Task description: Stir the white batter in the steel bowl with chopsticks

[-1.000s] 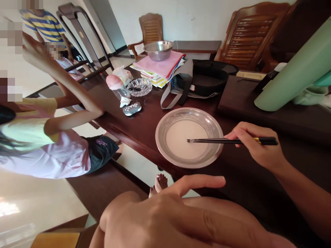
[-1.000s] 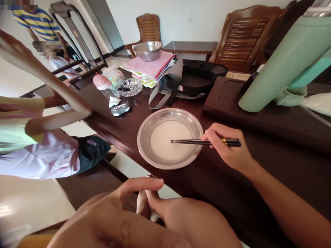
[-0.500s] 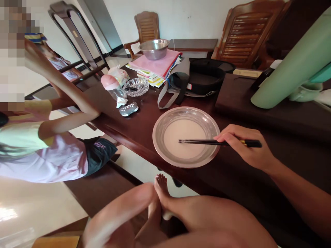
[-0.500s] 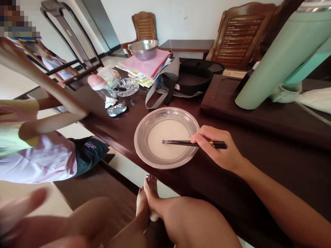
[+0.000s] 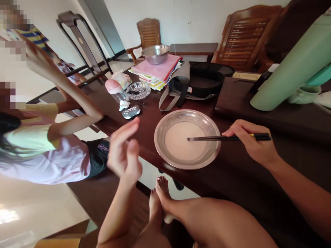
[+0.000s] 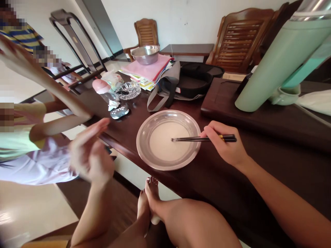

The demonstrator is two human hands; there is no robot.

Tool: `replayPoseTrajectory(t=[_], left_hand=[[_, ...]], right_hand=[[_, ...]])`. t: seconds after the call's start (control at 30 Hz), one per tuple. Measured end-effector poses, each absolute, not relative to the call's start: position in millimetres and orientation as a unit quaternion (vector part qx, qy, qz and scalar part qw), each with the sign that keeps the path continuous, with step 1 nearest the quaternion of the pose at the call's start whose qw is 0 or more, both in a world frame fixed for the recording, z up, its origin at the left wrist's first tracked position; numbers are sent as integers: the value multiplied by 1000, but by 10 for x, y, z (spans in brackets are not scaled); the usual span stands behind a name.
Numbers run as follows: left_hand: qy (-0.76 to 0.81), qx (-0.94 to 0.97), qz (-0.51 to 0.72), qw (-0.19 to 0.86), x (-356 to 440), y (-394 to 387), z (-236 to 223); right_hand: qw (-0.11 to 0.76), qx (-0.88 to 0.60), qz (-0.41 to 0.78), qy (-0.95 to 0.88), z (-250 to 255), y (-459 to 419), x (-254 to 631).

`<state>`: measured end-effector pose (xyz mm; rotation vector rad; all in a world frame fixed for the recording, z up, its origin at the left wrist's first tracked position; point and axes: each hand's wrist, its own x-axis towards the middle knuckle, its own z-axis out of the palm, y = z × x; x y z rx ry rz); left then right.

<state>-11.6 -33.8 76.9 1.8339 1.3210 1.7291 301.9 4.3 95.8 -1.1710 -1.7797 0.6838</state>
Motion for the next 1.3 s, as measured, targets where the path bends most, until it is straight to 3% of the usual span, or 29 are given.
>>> replayPoseTrajectory(t=[0.1,0.17,0.27,0.5,0.67,0.87,1.03,1.3], left_hand=[[498,485,666,270,-97,89,641],[514,410,653,376,-48,296,422],[509,389,630,440,-19,371,158],[553,482,540,412,-57,206,189],[579,483,531,386,-51,232,172],[582,513,521,356,-62,223,179],[582,522,519,347,-55,214,204],[587,518,518,344,-44,209,219]], right_hand=[[411,-448,315,-729,952,39,2995],[401,-446,309,-738,950,43,2977],[426,-465,267,-729,958,58,2986],[394,-419,335,-747,940,21,2954],[426,-451,278,-733,971,3,2975],[388,-415,313,-761,979,-18,2982],[426,-445,267,-741,970,-7,2976],[406,-445,282,-747,969,-4,2976]])
